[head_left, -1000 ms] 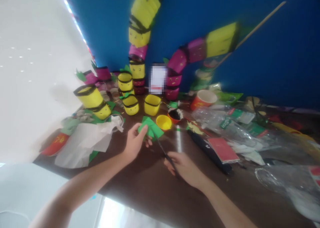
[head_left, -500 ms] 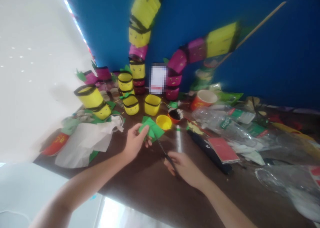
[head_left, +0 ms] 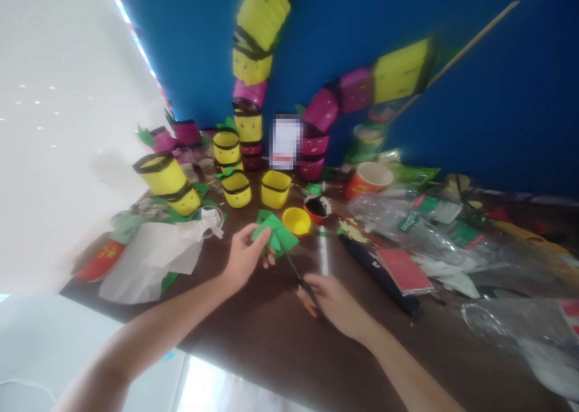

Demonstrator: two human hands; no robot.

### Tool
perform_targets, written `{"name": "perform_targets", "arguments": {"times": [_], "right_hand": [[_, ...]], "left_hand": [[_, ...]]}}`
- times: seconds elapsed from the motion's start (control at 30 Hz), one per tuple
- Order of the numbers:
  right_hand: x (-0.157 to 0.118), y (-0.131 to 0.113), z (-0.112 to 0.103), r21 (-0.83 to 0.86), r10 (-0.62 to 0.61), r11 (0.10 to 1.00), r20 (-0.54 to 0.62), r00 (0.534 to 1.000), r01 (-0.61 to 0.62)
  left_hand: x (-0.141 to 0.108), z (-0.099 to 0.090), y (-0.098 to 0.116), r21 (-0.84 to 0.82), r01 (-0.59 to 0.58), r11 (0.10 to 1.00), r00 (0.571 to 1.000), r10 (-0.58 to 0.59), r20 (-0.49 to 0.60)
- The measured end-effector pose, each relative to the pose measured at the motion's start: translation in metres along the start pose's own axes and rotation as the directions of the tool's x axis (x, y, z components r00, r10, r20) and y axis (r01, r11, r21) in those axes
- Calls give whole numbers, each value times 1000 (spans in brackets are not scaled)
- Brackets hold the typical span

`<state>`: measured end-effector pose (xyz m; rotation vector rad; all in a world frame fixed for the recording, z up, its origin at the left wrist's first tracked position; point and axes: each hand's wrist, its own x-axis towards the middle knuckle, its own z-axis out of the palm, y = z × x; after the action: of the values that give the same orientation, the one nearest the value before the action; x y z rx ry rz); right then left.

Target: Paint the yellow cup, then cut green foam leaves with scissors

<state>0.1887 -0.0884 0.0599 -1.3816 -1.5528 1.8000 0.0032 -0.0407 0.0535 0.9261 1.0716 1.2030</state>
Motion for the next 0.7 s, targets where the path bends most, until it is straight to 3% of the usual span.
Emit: {"name": "perform_targets", "arguments": {"times": [0.2, 0.43, 0.7], "right_hand": [[-1, -3, 0, 10, -9, 1000, -1, 1000, 9], [0, -2, 0, 45, -44, 998, 8, 999, 43], [-3, -10, 0, 35, -60, 998, 8, 998, 60]], "left_hand": [[-2, 1, 0, 7, 11, 1000, 1000, -11, 23], [-10, 4, 0, 70, 51, 996, 969, -66, 239], [-10, 2, -2, 106, 68, 992, 940, -99, 326]]}}
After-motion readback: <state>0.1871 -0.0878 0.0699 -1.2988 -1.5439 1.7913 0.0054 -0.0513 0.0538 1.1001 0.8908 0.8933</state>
